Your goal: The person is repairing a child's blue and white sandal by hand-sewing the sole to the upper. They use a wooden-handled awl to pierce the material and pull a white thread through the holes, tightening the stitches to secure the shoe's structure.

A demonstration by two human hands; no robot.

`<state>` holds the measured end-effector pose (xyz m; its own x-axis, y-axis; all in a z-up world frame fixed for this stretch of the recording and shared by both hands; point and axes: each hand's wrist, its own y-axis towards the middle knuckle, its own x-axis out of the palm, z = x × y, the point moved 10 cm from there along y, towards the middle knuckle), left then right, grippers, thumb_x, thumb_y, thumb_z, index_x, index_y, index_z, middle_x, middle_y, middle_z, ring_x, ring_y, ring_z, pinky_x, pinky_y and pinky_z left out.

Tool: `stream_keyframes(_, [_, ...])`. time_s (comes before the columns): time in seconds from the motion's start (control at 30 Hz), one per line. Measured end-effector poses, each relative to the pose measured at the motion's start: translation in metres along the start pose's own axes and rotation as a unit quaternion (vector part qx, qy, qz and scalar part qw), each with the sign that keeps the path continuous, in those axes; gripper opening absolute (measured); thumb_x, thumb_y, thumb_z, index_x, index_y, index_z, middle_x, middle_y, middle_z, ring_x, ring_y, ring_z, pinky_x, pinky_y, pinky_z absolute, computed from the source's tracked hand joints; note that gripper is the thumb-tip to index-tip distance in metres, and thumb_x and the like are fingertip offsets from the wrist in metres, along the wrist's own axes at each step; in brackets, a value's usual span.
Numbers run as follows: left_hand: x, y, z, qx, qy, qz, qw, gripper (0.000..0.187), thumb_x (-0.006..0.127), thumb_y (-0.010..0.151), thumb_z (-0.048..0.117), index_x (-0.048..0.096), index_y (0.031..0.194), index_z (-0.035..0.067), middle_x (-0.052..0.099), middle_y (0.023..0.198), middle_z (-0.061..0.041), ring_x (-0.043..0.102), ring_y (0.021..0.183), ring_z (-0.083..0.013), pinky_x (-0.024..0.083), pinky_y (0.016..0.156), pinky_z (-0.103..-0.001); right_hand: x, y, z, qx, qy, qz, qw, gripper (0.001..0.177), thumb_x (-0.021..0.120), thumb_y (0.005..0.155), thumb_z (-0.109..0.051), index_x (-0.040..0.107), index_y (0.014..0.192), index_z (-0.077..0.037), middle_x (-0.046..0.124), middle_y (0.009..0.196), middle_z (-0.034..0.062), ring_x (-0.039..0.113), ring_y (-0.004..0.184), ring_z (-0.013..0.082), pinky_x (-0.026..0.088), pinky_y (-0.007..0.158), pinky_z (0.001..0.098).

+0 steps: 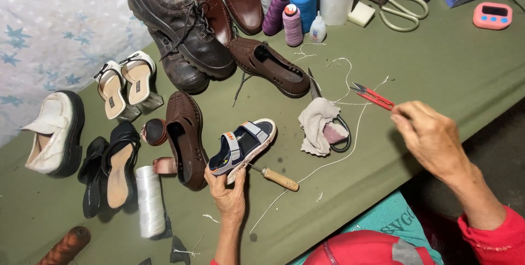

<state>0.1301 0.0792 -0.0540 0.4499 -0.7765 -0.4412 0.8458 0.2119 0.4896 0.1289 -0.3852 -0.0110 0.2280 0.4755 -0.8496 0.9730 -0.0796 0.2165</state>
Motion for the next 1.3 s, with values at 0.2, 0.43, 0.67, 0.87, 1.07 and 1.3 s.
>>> stream_keyframes(0.2, [0.002, -0.001, -0.004, -0.017, 0.04, -0.028, 0.999, 0.017, 0.077, 0.086, 0.02, 0.075, 0.098, 0.008, 0.058, 0.133, -0.011, 0.05, 0.121, -0.0269, 0.042, 0.105, -0.039, 0.072, -0.008, -0.03, -0.201, -0.196, 0.054, 0.958, 0.046, 0.068, 0.073, -0.001, 0.057, 0.115, -0.013, 0.054, 0.14, 0.0165, 0.048, 0.139, 0.0409, 0.047, 0.105, 0.0562])
stream_keyframes(0.43, [-0.004, -0.003, 0.004, -0.035, 0.067, -0.066, 0.995, 0.037, 0.068, 0.091, 0.026, 0.071, 0.123, 0.007, 0.047, 0.153, -0.019, 0.051, 0.14, -0.0311, 0.042, 0.112, -0.041, 0.049, 0.001, 0.001, -0.03, 0.167, -0.051, 0.984, 0.016, 0.054, 0.102, -0.022, 0.066, 0.103, -0.011, 0.078, 0.115, 0.0067, 0.074, 0.108, 0.0213, 0.052, 0.095, 0.0354])
stream_keyframes(0.67, [-0.041, -0.038, 0.0, -0.144, 0.123, -0.065, 0.98, 0.033, 0.069, 0.09, 0.03, 0.074, 0.118, 0.015, 0.061, 0.14, -0.008, 0.055, 0.132, -0.0244, 0.045, 0.109, -0.041, 0.021, 0.046, 0.044, 0.041, -0.038, -0.01, 0.998, 0.018, 0.057, 0.105, -0.029, 0.07, 0.111, -0.019, 0.068, 0.106, 0.0031, 0.065, 0.099, 0.0307, 0.05, 0.08, 0.0474])
stream_keyframes(0.87, [-0.02, -0.048, 0.119, 0.078, 0.175, 0.023, 0.981, 0.018, 0.068, 0.092, 0.014, 0.072, 0.108, 0.008, 0.068, 0.11, -0.008, 0.061, 0.099, -0.0263, 0.051, 0.09, -0.035, 0.089, 0.059, 0.086, 0.045, -0.264, -0.089, 0.959, 0.04, 0.061, 0.1, -0.047, 0.065, 0.104, -0.007, 0.062, 0.102, 0.0138, 0.063, 0.096, 0.0372, 0.057, 0.078, 0.0525])
stream_keyframes(1.07, [0.14, -0.079, 0.139, 0.066, 0.111, -0.33, 0.935, 0.029, 0.072, 0.092, 0.017, 0.06, 0.116, 0.007, 0.048, 0.106, -0.013, 0.06, 0.079, -0.035, 0.049, 0.049, -0.051, 0.07, 0.068, 0.119, 0.2, -0.067, -0.127, 0.969, 0.036, 0.062, 0.093, -0.05, 0.075, 0.094, -0.017, 0.073, 0.099, 0.0087, 0.07, 0.09, 0.035, 0.052, 0.081, 0.0462])
stream_keyframes(1.3, [0.207, -0.107, 0.104, 0.041, 0.188, -0.43, 0.882, 0.019, 0.065, 0.081, -0.005, 0.051, 0.091, 0.003, 0.044, 0.102, -0.017, 0.058, 0.072, -0.0453, 0.048, 0.053, -0.061, 0.082, 0.121, 0.123, 0.172, -0.036, -0.05, 0.983, 0.034, 0.066, 0.095, -0.044, 0.074, 0.105, -0.013, 0.071, 0.107, 0.0154, 0.069, 0.096, 0.0401, 0.052, 0.082, 0.0525])
